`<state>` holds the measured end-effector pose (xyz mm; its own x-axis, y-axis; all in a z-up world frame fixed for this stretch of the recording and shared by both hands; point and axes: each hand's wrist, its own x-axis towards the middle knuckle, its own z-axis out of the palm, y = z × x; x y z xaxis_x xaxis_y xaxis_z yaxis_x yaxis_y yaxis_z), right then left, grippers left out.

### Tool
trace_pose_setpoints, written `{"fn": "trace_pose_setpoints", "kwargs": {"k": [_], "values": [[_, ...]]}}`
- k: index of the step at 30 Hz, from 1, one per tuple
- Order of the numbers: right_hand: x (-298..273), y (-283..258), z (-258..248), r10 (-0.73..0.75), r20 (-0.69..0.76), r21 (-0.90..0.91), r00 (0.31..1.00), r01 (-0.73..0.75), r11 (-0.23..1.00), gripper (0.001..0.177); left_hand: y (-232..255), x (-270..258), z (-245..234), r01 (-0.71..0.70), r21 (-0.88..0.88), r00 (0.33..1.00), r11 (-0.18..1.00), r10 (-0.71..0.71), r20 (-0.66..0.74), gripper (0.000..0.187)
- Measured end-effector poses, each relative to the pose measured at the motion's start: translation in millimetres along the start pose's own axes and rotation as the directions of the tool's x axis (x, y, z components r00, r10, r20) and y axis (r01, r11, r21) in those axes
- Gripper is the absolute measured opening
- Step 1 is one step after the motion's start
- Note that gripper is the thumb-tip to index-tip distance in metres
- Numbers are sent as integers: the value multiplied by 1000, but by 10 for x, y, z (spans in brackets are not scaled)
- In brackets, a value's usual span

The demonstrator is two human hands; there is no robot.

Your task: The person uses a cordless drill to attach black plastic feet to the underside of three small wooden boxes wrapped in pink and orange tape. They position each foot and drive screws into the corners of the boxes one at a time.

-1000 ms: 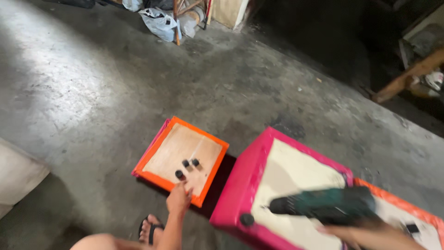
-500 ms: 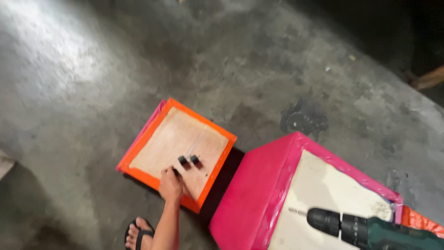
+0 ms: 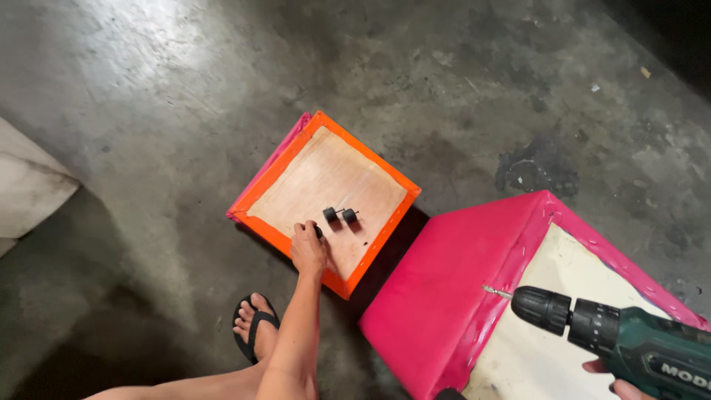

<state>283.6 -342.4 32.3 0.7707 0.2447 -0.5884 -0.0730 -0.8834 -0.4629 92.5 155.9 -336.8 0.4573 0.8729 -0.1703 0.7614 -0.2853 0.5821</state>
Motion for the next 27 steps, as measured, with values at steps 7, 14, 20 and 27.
{"fn": "trace_pose_setpoints", "kwargs": {"k": [7,14,20,27], "values": [[-585,-604,62,75,238,471,968,-182,863,43,601,4,-961,-228,-196,967,954,245,65,48],[-1339,-1000,-64,163,88,633,983,-182,753,38,2008,-222,-1754,-610,-340,752,716,658,38,32],[-1332,-825,-224,153,34,643,988,-139,753,28,3119,-698,-1441,-671,-562,584,483,812,0,42],[-1303,-748,-412,61,-9,629,998,-42,776,41,3734,-938,-927,-701,-595,521,394,852,-49,43]]}}
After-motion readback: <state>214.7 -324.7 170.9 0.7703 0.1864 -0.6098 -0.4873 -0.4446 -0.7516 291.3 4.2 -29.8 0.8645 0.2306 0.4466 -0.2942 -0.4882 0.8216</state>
